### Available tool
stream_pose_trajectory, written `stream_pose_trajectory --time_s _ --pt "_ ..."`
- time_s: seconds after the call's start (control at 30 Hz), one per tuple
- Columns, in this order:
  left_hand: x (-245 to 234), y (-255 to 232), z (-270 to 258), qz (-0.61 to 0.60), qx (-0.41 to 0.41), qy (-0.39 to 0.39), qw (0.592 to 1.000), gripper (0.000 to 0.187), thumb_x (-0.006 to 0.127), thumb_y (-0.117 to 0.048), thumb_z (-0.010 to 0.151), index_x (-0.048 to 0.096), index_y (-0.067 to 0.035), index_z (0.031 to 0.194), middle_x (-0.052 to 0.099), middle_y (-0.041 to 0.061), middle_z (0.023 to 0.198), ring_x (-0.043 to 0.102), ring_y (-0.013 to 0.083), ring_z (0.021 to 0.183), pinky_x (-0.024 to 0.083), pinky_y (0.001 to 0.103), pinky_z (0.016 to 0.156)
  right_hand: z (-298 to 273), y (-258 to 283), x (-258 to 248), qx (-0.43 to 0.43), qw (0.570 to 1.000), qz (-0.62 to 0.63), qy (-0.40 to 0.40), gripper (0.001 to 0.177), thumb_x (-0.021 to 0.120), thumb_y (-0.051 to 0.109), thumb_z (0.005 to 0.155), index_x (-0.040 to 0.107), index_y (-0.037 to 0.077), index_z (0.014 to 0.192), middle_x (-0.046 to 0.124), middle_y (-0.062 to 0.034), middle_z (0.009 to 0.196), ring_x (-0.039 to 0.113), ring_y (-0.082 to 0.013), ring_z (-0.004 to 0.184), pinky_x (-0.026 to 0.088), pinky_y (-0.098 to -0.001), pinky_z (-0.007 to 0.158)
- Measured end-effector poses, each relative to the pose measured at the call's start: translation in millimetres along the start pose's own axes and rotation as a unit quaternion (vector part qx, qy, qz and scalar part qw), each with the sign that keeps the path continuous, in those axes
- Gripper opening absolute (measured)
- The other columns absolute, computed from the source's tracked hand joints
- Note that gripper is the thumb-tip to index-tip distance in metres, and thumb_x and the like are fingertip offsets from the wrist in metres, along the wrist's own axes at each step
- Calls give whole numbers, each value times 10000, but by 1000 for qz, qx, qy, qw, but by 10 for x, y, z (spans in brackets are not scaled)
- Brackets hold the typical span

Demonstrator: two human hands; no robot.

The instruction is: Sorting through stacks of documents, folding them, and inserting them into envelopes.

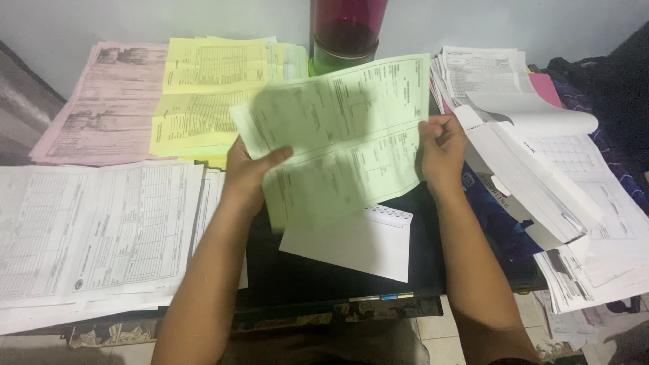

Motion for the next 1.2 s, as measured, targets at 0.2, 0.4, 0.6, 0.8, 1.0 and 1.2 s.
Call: stream_pose_trajectory --time_s 0.2,0.4,0.6,0.8,1.0,1.2 --pt "-127 -189 52 167 45 -62 983 442 817 -159 872 684 -67 1284 746 152 1160 701 280 1131 535 496 967 43 540 -207 -157 979 -116 -55 65 630 58 1089 601 14 1051 596 -150 821 575 -270 772 438 -418 726" --pt "173 -302 -145 275 -12 45 960 443 759 -153 900 662 2 1303 691 282 1206 657 485 1165 505 621 965 315 930 -252 -240 949 -202 -22 199 466 164 1191 579 12 1129 570 -138 722 555 -262 628 410 -386 587" --pt "-75 -758 -491 323 -153 44 933 789 860 -319 676 489 -209 1364 648 -38 1298 589 133 1012 487 291 802 480 1862 51 -179 935 -179 247 113 554 129 1153 614 44 1110 632 -66 1055 536 -161 863 411 -315 756" --pt "630 -477 -289 237 -72 146 958 937 859 -110 715 345 -110 1498 496 126 1531 543 348 1398 448 491 1144 378 2396 685 -206 846 -106 480 28 618 64 1062 619 40 1074 689 -76 1046 658 -147 1038 512 -302 995" --pt "585 -352 198 268 63 57 960 301 659 -254 927 705 -57 1150 791 118 1113 777 263 1019 636 386 857 490 2334 647 -104 904 -324 257 463 427 504 1108 632 91 1063 696 -71 876 622 -265 792 443 -434 693" --pt "185 -32 369 274 78 16 958 383 666 -228 1037 623 -36 1366 712 215 1204 656 414 1183 520 604 977 -15 765 553 73 982 -68 159 725 545 549 1081 354 -37 1462 668 -260 1078 686 -377 1000 574 -478 786"
Point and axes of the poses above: each hand's wrist, its own z-axis towards the middle knuckle, its own x-axis out of the palm, y = z × x, the point moved 7 cm from there along z, towards the middle knuckle
